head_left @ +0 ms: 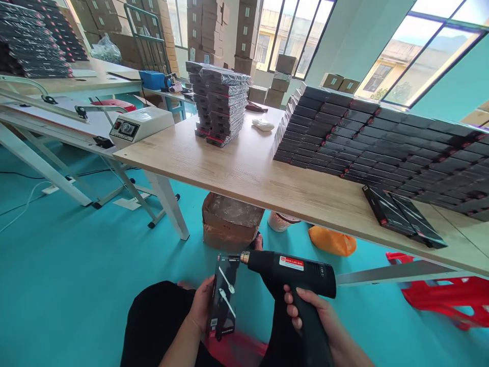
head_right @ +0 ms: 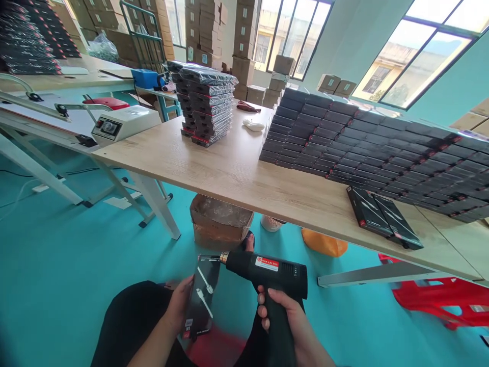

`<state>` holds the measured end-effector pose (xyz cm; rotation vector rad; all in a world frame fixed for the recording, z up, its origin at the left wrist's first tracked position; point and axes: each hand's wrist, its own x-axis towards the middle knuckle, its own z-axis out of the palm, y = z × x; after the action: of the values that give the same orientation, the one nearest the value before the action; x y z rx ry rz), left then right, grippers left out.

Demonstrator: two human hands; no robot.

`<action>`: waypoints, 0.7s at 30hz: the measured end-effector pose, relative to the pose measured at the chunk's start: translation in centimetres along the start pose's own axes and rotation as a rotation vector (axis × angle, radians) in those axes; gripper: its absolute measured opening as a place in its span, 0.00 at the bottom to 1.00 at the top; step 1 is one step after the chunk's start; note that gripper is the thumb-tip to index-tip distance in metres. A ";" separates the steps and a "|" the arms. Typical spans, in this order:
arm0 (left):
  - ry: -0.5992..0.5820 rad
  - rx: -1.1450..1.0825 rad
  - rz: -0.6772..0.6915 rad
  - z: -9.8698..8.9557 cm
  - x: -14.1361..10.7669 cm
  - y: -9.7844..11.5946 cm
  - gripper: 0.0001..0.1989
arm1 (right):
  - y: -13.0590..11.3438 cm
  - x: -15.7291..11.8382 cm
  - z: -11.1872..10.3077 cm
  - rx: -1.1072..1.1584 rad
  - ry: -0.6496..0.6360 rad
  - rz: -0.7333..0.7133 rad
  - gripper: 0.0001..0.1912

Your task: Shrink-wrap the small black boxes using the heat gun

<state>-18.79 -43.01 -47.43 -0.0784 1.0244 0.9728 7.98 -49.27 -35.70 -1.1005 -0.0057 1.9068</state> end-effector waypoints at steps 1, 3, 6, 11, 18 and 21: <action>-0.005 0.011 -0.012 0.0 -0.1 -0.1 0.07 | -0.1 0.1 0.0 0.002 -0.002 0.011 0.20; -0.029 0.029 -0.043 -0.1 -0.2 -0.1 0.09 | -0.2 0.4 0.0 -0.001 -0.004 0.031 0.20; -0.047 0.017 -0.057 -0.4 -0.2 -0.1 0.09 | -0.4 0.6 -0.3 0.005 -0.002 0.042 0.19; -0.077 0.010 -0.051 -0.8 0.0 -0.3 0.08 | -0.4 0.6 0.1 0.004 0.054 0.034 0.18; -0.144 0.080 -0.060 -0.7 0.3 -0.5 0.09 | 1.1 -0.3 4.5 -0.455 0.027 -0.183 0.20; -0.118 0.060 -0.056 -0.7 0.0 -0.3 0.09 | 0.4 0.1 5.3 -0.567 0.124 -0.261 0.20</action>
<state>-19.07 -43.52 -47.95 0.0003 0.9376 0.8850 4.02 -47.30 -32.70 -1.5050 -0.6231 1.6342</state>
